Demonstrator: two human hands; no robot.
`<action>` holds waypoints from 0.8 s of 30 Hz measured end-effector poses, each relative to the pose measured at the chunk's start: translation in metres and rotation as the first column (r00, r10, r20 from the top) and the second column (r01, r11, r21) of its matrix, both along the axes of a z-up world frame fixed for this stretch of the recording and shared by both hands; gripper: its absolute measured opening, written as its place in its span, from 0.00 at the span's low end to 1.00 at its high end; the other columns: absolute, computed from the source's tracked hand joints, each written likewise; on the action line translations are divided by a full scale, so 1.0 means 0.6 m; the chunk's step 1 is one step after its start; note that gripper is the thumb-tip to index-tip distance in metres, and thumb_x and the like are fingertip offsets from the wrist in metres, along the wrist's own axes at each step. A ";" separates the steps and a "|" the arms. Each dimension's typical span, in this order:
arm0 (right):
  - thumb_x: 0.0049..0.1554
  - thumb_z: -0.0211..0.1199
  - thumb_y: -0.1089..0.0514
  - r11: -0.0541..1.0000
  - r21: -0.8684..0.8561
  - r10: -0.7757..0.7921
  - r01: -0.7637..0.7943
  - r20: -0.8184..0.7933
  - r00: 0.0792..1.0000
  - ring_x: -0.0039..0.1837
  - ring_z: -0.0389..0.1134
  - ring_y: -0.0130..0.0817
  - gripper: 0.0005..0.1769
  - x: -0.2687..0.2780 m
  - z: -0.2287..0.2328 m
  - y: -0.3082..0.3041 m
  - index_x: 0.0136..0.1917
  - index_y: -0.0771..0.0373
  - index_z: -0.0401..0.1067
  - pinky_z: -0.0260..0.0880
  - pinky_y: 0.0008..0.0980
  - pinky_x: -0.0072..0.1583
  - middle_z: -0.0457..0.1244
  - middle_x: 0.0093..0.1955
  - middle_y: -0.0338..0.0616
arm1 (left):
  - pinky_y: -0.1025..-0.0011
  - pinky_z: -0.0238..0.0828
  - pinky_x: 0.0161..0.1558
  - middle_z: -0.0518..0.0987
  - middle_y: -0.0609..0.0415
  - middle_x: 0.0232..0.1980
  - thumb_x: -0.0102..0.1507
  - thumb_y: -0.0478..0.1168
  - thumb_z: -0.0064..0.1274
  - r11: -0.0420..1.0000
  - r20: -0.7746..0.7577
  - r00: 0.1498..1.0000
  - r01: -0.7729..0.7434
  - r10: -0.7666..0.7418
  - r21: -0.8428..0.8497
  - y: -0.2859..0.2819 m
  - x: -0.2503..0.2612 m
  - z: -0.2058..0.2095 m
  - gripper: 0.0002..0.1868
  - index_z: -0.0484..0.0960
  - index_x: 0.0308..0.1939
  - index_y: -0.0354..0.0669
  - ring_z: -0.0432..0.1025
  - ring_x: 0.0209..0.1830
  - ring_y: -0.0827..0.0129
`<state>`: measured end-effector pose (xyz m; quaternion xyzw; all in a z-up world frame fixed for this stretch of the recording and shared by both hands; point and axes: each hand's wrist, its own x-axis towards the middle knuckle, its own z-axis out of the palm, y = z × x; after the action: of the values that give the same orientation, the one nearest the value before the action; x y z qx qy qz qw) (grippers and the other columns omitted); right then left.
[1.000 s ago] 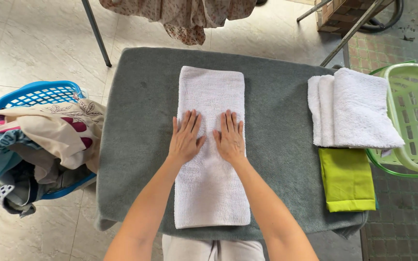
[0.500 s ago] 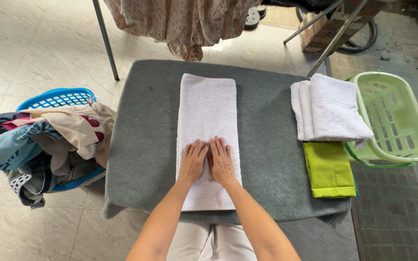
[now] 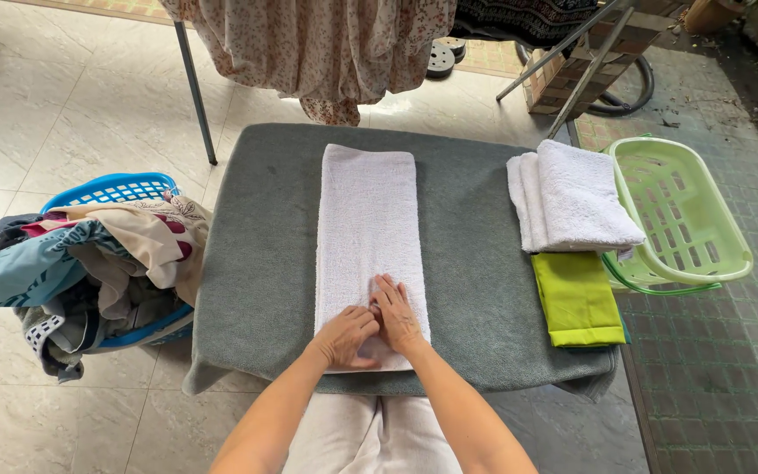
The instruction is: The person folds a white towel on a gray mat, smoothing and aligning edges, then stacks it with other folded towels. The person repeats the process with a second white towel, folding it into a compact rectangle and adding it to the stack.
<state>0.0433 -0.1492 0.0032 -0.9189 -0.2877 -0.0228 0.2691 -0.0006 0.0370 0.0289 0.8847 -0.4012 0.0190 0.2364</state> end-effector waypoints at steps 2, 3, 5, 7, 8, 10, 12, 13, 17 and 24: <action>0.63 0.55 0.60 1.000 0.015 0.008 -0.008 0.007 1.000 0.84 0.44 0.53 0.08 -0.002 0.002 -0.004 0.55 0.63 0.67 0.38 0.54 0.80 0.50 0.79 0.56 | 0.54 0.58 0.63 0.73 0.44 0.48 0.50 0.63 0.69 0.996 -0.009 0.996 0.086 -0.085 0.038 0.004 -0.004 0.006 0.33 0.74 0.39 0.39 0.66 0.55 0.49; 0.63 0.54 0.59 1.000 0.027 0.010 -0.010 0.009 1.000 0.83 0.45 0.53 0.08 -0.003 0.003 -0.007 0.55 0.64 0.67 0.39 0.54 0.80 0.51 0.79 0.57 | 0.54 0.58 0.63 0.73 0.44 0.48 0.49 0.62 0.68 0.995 0.000 0.996 0.091 -0.091 0.038 0.006 -0.004 0.007 0.33 0.75 0.38 0.39 0.65 0.55 0.49; 0.63 0.55 0.58 0.999 0.037 0.011 -0.012 0.010 1.000 0.83 0.45 0.53 0.09 -0.009 0.003 -0.010 0.54 0.64 0.67 0.40 0.54 0.80 0.51 0.79 0.57 | 0.54 0.59 0.64 0.73 0.45 0.48 0.47 0.59 0.68 0.993 0.012 0.994 0.107 -0.108 0.041 0.010 -0.010 0.004 0.31 0.76 0.38 0.39 0.65 0.55 0.49; 0.63 0.56 0.57 0.999 0.027 0.018 -0.019 0.013 1.000 0.83 0.45 0.53 0.09 -0.012 0.002 -0.013 0.54 0.65 0.67 0.40 0.55 0.79 0.51 0.79 0.58 | 0.55 0.61 0.63 0.74 0.46 0.48 0.45 0.54 0.67 0.991 0.070 0.990 0.117 -0.121 0.070 0.009 -0.011 -0.007 0.27 0.77 0.38 0.41 0.66 0.56 0.51; 0.63 0.57 0.57 1.000 0.022 0.018 -0.019 0.008 1.000 0.83 0.46 0.53 0.09 -0.013 0.001 -0.014 0.53 0.65 0.67 0.40 0.54 0.79 0.52 0.79 0.57 | 0.55 0.62 0.62 0.75 0.47 0.49 0.45 0.52 0.66 0.989 0.099 0.987 0.120 -0.129 0.084 0.007 -0.011 -0.015 0.26 0.77 0.39 0.41 0.66 0.56 0.51; 0.61 0.58 0.56 1.000 0.011 0.020 -0.020 -0.002 1.000 0.82 0.46 0.54 0.09 -0.017 0.000 -0.017 0.50 0.64 0.68 0.41 0.54 0.79 0.52 0.78 0.57 | 0.56 0.63 0.61 0.76 0.48 0.46 0.46 0.48 0.65 0.987 0.173 0.975 0.122 -0.138 0.101 0.004 -0.010 -0.029 0.22 0.78 0.38 0.42 0.69 0.53 0.53; 0.62 0.58 0.54 0.999 0.035 -0.004 0.005 -0.021 1.000 0.82 0.48 0.52 0.11 -0.017 0.001 -0.018 0.49 0.64 0.70 0.42 0.53 0.79 0.55 0.77 0.55 | 0.58 0.67 0.59 0.77 0.48 0.43 0.48 0.45 0.64 0.994 0.164 0.981 0.091 -0.100 0.060 0.000 -0.007 -0.035 0.19 0.77 0.38 0.41 0.71 0.49 0.53; 0.62 0.57 0.52 0.999 0.047 -0.016 0.017 -0.030 0.999 0.81 0.49 0.51 0.12 -0.015 0.004 -0.017 0.49 0.64 0.70 0.42 0.53 0.79 0.56 0.76 0.54 | 0.59 0.69 0.57 0.78 0.48 0.42 0.49 0.44 0.63 0.998 0.117 0.991 0.059 -0.060 0.013 -0.002 -0.003 -0.033 0.18 0.77 0.38 0.40 0.73 0.47 0.53; 0.66 0.52 0.47 0.995 0.100 0.003 0.010 -0.128 0.992 0.77 0.56 0.52 0.18 -0.006 0.036 -0.025 0.56 0.63 0.73 0.50 0.52 0.76 0.62 0.71 0.53 | 0.56 0.74 0.46 0.82 0.43 0.37 0.55 0.40 0.61 0.988 -0.318 0.940 -0.144 0.121 -0.051 -0.005 0.018 0.001 0.17 0.78 0.44 0.38 0.77 0.41 0.47; 0.54 0.66 0.42 0.998 0.014 0.056 -0.054 -0.272 0.961 0.62 0.68 0.52 0.34 0.008 0.149 -0.028 0.67 0.64 0.67 0.66 0.46 0.64 0.65 0.62 0.54 | 0.60 0.78 0.47 0.85 0.43 0.43 0.59 0.47 0.58 0.861 -0.563 0.686 -0.499 0.461 0.098 0.022 0.094 0.084 0.18 0.82 0.49 0.43 0.81 0.43 0.52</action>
<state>0.0481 -0.1659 0.0926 -0.9041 -0.2733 0.1103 0.3094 0.0560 0.0503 0.0792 0.9150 -0.0658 -0.1713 0.3594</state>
